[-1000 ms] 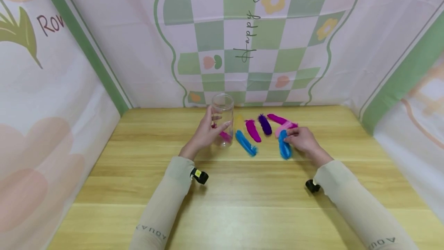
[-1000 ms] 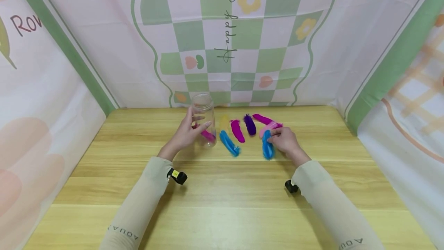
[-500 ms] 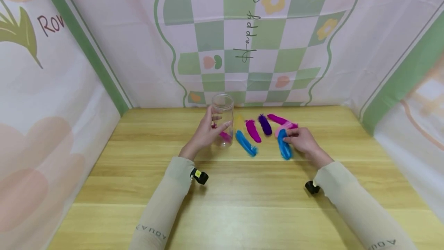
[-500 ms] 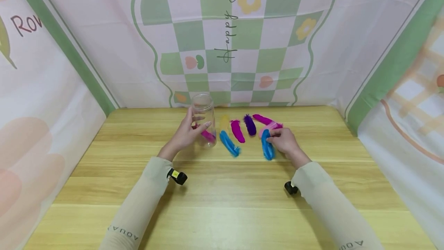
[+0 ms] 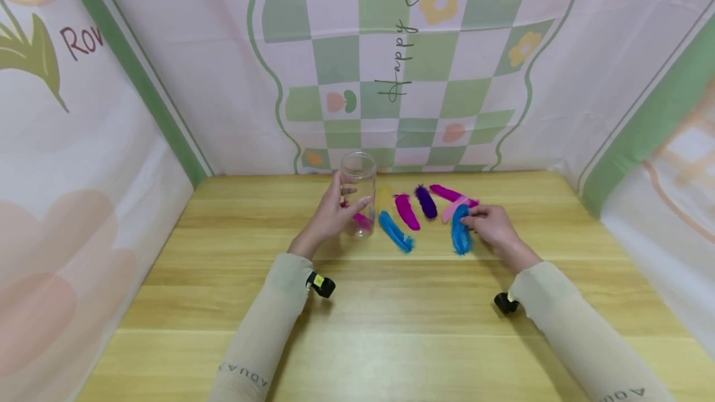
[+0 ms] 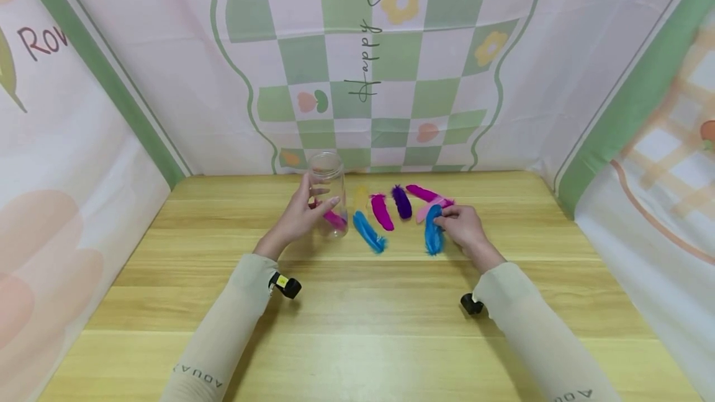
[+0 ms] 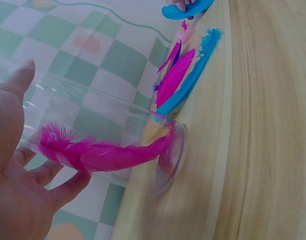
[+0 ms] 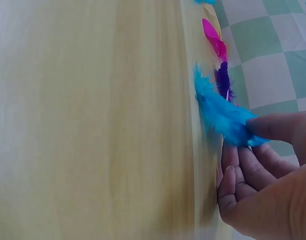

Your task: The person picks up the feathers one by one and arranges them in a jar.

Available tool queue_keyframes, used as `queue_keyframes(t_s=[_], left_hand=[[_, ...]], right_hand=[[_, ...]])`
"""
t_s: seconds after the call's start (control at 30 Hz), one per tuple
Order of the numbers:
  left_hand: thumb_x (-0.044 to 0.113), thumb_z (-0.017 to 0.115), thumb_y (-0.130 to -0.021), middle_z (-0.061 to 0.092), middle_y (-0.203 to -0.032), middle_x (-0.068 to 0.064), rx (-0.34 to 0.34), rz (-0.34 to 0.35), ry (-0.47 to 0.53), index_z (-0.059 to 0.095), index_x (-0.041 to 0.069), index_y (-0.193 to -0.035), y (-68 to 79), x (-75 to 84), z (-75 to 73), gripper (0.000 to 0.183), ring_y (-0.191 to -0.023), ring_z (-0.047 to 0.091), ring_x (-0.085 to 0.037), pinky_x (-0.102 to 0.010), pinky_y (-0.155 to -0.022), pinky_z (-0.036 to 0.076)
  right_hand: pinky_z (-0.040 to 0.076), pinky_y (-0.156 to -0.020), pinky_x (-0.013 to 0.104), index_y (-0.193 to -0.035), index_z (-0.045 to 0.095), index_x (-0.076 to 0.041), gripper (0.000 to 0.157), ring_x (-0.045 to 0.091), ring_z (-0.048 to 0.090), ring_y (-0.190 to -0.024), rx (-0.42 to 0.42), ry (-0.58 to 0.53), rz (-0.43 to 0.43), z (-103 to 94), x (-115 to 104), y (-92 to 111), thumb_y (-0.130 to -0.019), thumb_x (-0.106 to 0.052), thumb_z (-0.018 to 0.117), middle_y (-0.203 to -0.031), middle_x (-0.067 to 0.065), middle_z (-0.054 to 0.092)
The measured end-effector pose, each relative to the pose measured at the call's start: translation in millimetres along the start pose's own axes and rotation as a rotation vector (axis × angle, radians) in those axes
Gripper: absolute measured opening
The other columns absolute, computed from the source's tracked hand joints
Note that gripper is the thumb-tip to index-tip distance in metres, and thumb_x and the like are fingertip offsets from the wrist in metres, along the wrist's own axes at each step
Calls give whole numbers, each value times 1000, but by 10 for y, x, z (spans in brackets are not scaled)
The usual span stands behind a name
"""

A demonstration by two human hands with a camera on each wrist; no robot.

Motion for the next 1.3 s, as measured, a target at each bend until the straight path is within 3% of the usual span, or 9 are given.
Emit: queue_keyframes(t_s=[0.3, 0.53, 0.93, 1.3], left_hand=[[40, 71, -97, 45, -151, -13, -7, -9, 10, 32, 21, -146, 12, 17, 9, 66, -134, 51, -32, -58, -108, 44], [42, 71, -97, 46, -150, -6, -2, -17, -1, 32, 24, -147, 11, 9, 3, 66, -135, 51, -29, -53, -108, 45], [41, 70, -97, 45, -150, -4, -7, -15, -5, 31, 24, -148, 19, 21, 3, 67, -135, 50, -29, -52, -109, 45], [42, 70, -97, 45, -150, -7, -4, -12, -1, 30, 23, -148, 22, 15, -5, 67, -136, 50, -31, -57, -109, 44]], right_hand=[[56, -80, 26, -128, 57, 10, 40, 16, 62, -93, 7, -42, 32, 8, 11, 7, -101, -18, 64, -117, 15, 63], [58, -80, 26, -126, 56, 11, 37, 9, 64, -86, 10, -91, 28, 3, -19, 8, -99, -13, 66, -109, 8, 62], [58, -85, 23, -134, 52, 12, 46, 3, 65, -90, -17, -159, 35, 8, 0, 11, -99, -13, 67, -125, 18, 60], [59, -84, 26, -139, 45, 15, 50, 6, 69, -89, -44, -209, 25, 21, -31, 15, -100, -9, 65, -121, 18, 62]])
Point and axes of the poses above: each hand's wrist, its own y-axis away from the middle knuckle, its own z-axis out of the palm, x = y × z, the point moved 8 cm from there along -y, towards the middle knuckle
